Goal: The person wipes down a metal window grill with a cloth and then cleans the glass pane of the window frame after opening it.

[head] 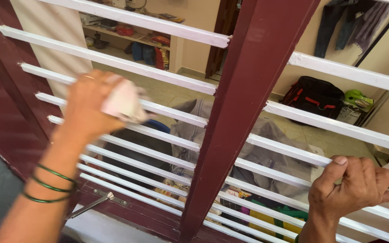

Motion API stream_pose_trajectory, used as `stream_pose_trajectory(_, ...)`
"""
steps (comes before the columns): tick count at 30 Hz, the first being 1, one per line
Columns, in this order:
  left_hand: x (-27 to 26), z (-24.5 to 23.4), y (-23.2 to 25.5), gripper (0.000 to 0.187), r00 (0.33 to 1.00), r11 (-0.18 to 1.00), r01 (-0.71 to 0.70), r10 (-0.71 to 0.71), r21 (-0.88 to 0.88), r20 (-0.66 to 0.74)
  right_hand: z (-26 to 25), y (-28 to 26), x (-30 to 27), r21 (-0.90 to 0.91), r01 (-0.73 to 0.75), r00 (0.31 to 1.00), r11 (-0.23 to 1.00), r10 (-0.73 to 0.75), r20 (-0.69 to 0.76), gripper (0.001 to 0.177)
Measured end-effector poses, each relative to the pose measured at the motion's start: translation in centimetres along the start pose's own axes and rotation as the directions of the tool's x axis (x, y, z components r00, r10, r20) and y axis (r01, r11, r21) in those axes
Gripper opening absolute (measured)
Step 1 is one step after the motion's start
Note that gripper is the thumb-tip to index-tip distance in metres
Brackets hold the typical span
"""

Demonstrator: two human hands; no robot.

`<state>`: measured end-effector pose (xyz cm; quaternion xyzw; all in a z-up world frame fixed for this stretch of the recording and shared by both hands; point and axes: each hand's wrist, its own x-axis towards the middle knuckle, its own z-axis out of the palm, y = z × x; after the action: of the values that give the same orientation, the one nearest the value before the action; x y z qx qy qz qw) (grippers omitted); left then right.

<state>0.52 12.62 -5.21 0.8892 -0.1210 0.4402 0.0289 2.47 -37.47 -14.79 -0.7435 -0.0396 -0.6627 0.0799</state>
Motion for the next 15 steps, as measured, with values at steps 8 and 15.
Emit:
stream_pose_trajectory(8,1.8,1.2,13.4,0.035,0.951,0.964,-0.225,0.185,-0.144,-0.248,-0.1,0.8,-0.4,-0.029,0.058,0.998,0.998,-0.057,0.016,0.038)
stream_pose_trajectory(15,1.2,2.2,10.9,0.025,0.914,0.965,-0.248,0.201,-0.092,-0.353,-0.2,1.4,-0.6,-0.074,0.062,0.997,0.995,-0.059,0.049,0.038)
